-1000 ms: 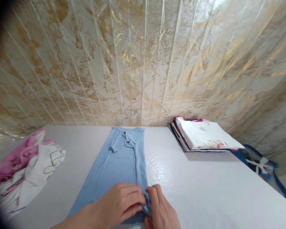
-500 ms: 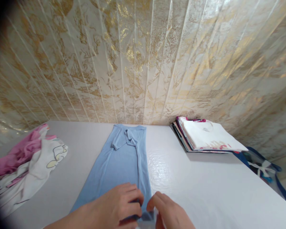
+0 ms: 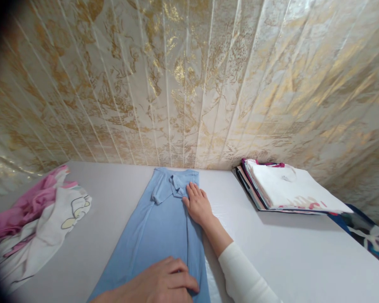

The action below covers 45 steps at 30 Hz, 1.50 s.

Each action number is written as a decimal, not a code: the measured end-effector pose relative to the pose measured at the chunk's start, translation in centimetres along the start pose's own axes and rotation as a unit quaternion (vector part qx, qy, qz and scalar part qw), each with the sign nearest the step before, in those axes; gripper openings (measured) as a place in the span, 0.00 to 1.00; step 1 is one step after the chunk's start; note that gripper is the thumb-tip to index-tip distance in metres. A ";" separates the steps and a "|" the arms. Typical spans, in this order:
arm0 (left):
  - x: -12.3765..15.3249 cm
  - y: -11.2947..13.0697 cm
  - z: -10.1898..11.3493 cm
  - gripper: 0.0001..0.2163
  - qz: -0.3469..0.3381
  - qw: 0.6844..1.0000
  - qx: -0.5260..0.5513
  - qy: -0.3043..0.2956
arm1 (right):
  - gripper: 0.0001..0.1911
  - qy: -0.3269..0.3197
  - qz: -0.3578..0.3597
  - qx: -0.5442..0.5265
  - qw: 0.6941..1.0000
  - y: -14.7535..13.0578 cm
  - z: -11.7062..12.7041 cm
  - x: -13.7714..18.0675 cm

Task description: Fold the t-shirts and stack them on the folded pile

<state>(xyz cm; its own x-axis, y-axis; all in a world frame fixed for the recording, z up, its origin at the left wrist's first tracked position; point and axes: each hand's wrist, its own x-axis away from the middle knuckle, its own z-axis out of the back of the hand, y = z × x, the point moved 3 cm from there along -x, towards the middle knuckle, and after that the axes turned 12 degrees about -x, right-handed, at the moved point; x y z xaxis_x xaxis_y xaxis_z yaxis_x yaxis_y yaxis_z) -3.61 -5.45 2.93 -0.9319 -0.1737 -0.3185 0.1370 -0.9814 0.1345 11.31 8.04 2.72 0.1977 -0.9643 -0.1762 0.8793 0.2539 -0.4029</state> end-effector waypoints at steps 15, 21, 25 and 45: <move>5.2 -6.5 3.5 0.26 0.344 0.921 -0.179 -0.028 | 0.30 -0.014 -0.034 0.012 0.999 -0.9 1.0 1.4; 6.7 -6.6 1.3 0.31 0.346 0.890 -0.296 0.021 | 0.35 -0.005 -0.019 0.044 0.999 -4.0 -0.9 7.1; 6.1 -8.5 2.0 0.33 0.356 0.886 -0.298 -0.001 | 0.39 0.011 -0.050 0.068 0.996 -3.0 -1.1 4.2; 2.3 -16.6 4.3 0.28 0.376 0.890 -0.254 -0.050 | 0.28 0.078 -0.003 -0.221 0.972 2.3 0.2 -3.2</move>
<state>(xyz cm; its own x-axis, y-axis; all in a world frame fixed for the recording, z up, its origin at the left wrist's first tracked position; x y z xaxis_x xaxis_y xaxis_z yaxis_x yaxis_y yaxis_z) -9.53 10.75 4.03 -0.5338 -0.8138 -0.2299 0.8452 -0.5048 -0.1757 12.79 11.74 2.56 0.0956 -0.9514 -0.2929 0.6019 0.2896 -0.7442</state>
